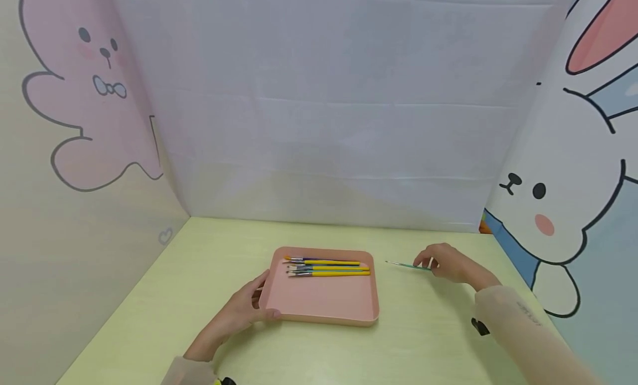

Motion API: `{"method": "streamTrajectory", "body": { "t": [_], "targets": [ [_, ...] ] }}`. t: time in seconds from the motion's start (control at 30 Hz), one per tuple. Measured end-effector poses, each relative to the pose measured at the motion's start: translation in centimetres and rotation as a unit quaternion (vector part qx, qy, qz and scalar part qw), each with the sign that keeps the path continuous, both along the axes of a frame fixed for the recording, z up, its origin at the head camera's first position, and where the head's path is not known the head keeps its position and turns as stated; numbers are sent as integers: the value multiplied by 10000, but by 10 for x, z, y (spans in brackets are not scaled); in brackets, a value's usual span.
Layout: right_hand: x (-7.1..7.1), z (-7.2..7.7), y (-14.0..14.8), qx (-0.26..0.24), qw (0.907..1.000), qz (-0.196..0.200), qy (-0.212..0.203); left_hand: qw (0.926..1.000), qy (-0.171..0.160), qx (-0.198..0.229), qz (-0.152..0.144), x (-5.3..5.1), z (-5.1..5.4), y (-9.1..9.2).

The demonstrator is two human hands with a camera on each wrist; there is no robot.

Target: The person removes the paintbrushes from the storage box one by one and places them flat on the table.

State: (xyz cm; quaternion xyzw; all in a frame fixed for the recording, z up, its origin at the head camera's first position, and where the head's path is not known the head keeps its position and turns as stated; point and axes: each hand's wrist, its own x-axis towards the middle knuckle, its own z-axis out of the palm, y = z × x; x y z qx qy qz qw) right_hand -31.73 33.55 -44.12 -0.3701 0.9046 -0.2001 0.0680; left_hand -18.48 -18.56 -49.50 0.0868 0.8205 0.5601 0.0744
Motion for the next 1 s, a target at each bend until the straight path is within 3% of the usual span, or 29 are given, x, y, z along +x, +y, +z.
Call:
{"method": "streamTrajectory", "body": {
  "t": [0.5,1.0],
  "targets": [
    [-4,-22,8,17,9999,-158,14,9999,-15,148,-49,1,0,0],
    [-8,-27,6,98,9997,-134,181,10000,-10,62,13,1,0,-1]
  ]
}}
